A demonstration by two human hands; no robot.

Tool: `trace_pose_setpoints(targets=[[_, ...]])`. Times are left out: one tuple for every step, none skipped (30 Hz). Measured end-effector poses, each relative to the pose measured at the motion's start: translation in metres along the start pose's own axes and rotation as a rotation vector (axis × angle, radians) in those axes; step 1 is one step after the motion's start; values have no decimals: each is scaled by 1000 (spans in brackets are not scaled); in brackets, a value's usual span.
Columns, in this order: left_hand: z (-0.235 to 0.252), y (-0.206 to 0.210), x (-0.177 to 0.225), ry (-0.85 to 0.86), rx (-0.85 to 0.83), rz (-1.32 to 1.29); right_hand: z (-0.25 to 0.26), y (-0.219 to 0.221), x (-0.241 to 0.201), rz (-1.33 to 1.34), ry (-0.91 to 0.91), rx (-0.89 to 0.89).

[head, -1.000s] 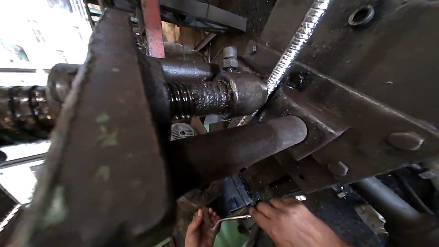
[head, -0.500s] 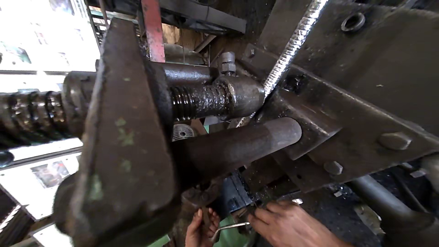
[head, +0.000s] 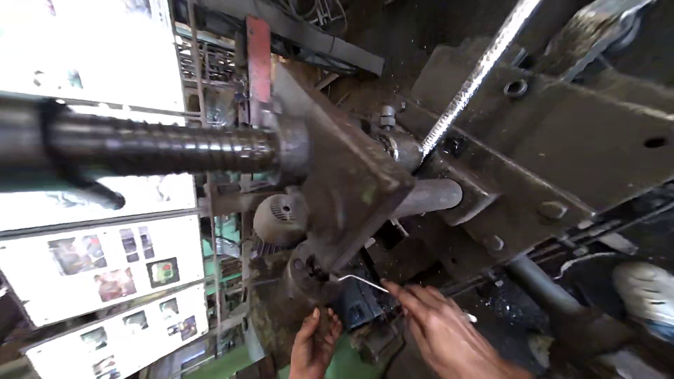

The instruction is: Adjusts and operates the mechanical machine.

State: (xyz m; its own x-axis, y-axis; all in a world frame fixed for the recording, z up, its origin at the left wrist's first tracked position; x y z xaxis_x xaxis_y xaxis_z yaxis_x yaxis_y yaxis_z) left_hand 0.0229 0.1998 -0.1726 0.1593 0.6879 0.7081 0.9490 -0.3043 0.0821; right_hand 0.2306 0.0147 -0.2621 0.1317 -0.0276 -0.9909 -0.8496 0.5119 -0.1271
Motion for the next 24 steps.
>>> trace_pose_setpoints(targets=[[0,0,0,-1,12,-12,-1,4,-2,-2,38,-52],[0,-1,0,-1,22,-25,-2,9,-5,-3,76,-116],[1,0,0,-1,25,-34,-5,15,-8,-7,114,-177],[1,1,-1,-1,26,-40,-8,20,-12,-14,143,-208],[0,2,-2,-1,30,-40,-11,24,-15,-13,168,-221],[-1,3,-3,-3,30,-37,-13,28,-17,-6,186,-223],[-1,4,-2,-3,28,-28,-14,31,-19,3,190,-215],[0,5,-2,-6,20,-10,-13,34,-20,7,182,-199],[1,6,-1,-9,11,6,-13,37,-22,8,173,-180],[1,6,-2,-11,4,18,-13,38,-24,5,165,-162],[2,6,-2,-12,-4,23,-13,40,-27,-5,159,-149],[3,7,-2,-10,-8,23,-13,42,-30,-17,149,-141],[2,6,-2,-9,0,23,-14,45,-34,-23,137,-141],[1,6,-2,-7,10,25,-17,49,-37,-20,130,-158],[1,7,-2,-8,21,29,-18,52,-40,-11,124,-183],[1,8,-2,-11,25,31,-19,56,-41,1,125,-210],[1,9,-3,-13,24,27,-20,58,-42,11,130,-242],[2,9,-3,-11,18,24,-20,60,-43,18,132,-271],[3,10,-3,-9,7,21,-19,60,-44,12,133,-290],[3,9,-4,-7,-3,16,-19,59,-45,2,139,-310],[3,8,-6,-4,-9,12,-20,59,-46,-5,153,-331],[4,9,-6,2,-12,13,-19,57,-47,1,168,-349],[5,11,-5,10,-16,15,-18,56,-48,22,186,-363],[6,13,-4,18,-22,10,-19,56,-51,56,211,-378]])
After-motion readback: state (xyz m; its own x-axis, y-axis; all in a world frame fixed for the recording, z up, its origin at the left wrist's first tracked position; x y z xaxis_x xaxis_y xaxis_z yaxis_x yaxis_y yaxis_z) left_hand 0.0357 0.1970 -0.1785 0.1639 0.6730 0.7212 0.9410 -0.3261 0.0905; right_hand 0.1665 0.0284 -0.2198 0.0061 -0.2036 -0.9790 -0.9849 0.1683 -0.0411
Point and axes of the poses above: each hand's wrist, its own z-axis towards the middle knuckle, its own y-axis out of the palm, x = y × z, the point moved 10 cm from there along z, towards the middle knuckle, and after that the axes turned 4 degrees about -y, right-handed, at the moved point
